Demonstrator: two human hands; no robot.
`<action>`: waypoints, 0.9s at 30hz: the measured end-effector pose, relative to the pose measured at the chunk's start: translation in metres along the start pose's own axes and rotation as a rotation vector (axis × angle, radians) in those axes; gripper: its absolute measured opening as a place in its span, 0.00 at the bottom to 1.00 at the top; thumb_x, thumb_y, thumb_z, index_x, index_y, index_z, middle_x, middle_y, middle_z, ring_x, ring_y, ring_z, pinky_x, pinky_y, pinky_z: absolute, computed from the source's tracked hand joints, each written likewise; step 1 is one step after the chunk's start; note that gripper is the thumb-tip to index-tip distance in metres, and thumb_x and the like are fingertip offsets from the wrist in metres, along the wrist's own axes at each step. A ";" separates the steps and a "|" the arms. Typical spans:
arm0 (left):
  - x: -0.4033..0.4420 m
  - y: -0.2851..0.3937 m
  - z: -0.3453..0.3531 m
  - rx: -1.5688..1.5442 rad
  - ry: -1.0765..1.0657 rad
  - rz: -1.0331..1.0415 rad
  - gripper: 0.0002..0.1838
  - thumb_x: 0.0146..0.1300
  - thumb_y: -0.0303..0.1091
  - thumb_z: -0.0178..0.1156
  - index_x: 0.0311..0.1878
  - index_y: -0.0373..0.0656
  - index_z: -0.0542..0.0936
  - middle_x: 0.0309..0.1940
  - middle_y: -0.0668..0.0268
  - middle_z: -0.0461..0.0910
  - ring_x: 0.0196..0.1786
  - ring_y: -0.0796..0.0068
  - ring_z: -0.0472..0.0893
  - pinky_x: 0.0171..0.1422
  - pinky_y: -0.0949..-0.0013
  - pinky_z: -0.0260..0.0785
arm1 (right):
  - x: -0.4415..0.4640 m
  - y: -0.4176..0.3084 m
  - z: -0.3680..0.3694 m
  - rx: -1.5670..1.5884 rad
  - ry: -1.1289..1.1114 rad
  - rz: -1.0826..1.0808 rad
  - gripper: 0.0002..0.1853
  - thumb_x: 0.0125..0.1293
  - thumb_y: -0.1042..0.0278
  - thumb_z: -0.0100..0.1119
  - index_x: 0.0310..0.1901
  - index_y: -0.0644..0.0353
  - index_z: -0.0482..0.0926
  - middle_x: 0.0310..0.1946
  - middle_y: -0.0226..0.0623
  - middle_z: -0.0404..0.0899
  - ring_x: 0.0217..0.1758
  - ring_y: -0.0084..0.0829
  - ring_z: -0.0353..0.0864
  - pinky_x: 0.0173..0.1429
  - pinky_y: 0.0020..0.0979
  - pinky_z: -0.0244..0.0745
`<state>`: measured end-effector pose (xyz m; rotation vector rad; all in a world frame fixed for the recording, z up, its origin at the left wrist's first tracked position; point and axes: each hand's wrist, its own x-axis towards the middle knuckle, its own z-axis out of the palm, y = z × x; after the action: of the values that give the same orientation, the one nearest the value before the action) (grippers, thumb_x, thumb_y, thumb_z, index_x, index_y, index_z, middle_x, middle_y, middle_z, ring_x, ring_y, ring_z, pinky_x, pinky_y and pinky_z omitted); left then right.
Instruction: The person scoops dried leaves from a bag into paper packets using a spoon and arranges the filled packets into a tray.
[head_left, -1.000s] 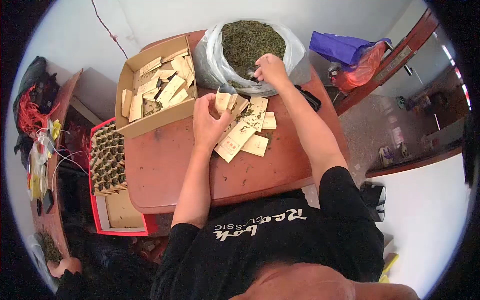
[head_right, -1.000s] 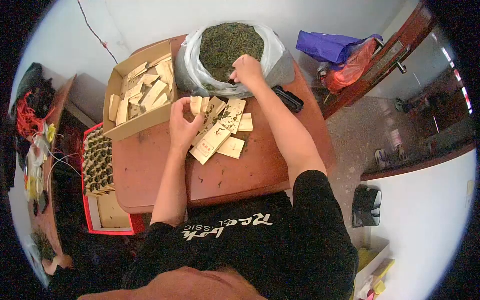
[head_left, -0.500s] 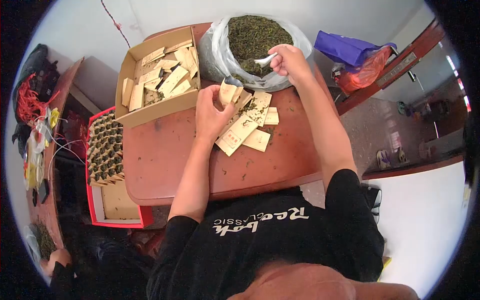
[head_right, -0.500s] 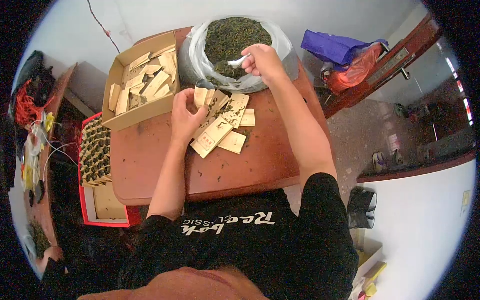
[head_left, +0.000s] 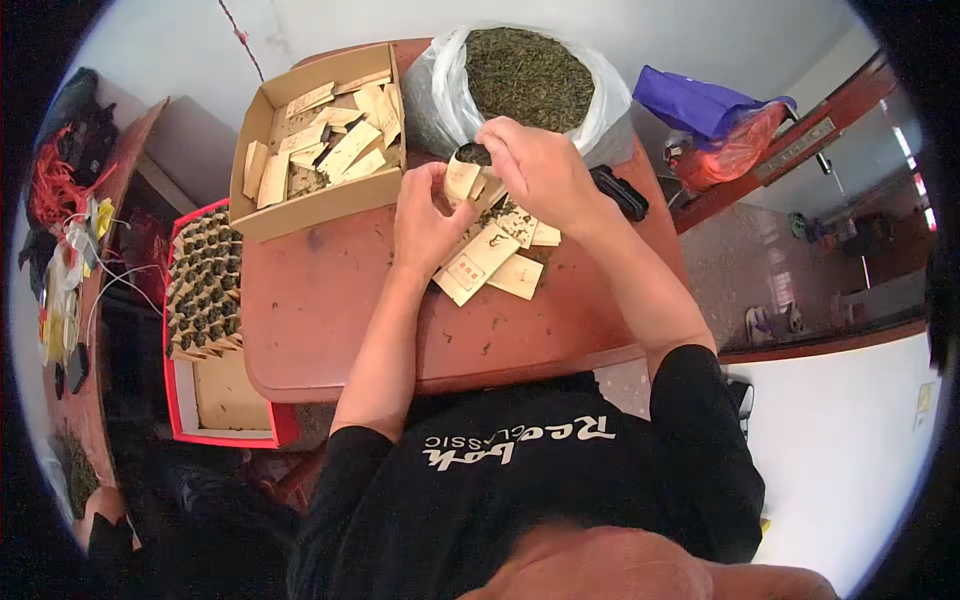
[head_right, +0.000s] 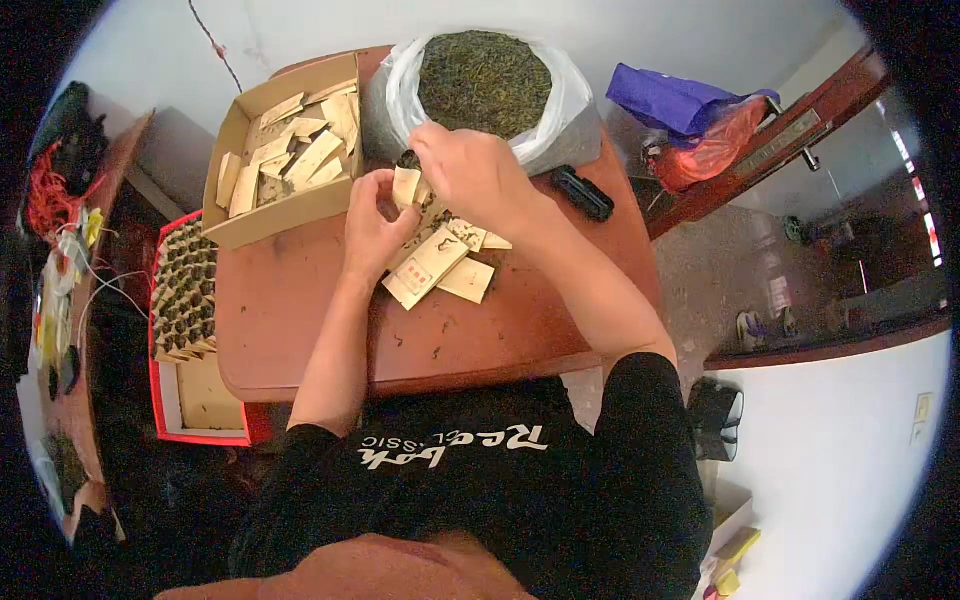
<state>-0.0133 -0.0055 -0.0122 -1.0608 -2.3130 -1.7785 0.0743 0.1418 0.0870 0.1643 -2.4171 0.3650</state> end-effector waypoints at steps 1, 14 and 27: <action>0.000 0.001 0.000 0.000 0.004 0.013 0.25 0.49 0.33 0.67 0.51 0.37 0.75 0.45 0.57 0.75 0.50 0.60 0.76 0.58 0.61 0.70 | 0.000 0.000 -0.003 0.043 0.017 0.024 0.10 0.74 0.66 0.50 0.45 0.62 0.78 0.28 0.36 0.82 0.30 0.29 0.85 0.35 0.32 0.78; 0.001 0.003 -0.002 0.024 0.004 0.032 0.23 0.49 0.32 0.67 0.51 0.38 0.75 0.45 0.58 0.75 0.50 0.60 0.76 0.58 0.60 0.69 | -0.004 0.126 0.030 -0.010 -0.002 0.507 0.14 0.72 0.65 0.43 0.44 0.64 0.78 0.24 0.36 0.84 0.27 0.31 0.83 0.37 0.34 0.78; 0.002 0.003 -0.001 0.010 0.021 0.037 0.23 0.50 0.31 0.67 0.51 0.38 0.75 0.44 0.58 0.74 0.49 0.61 0.76 0.57 0.62 0.69 | -0.002 0.115 0.000 0.757 0.176 0.967 0.13 0.70 0.66 0.45 0.44 0.63 0.79 0.24 0.35 0.81 0.22 0.21 0.75 0.25 0.22 0.68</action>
<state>-0.0135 -0.0051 -0.0084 -1.0708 -2.2729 -1.7540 0.0517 0.2514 0.0603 -0.7029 -1.9062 1.6252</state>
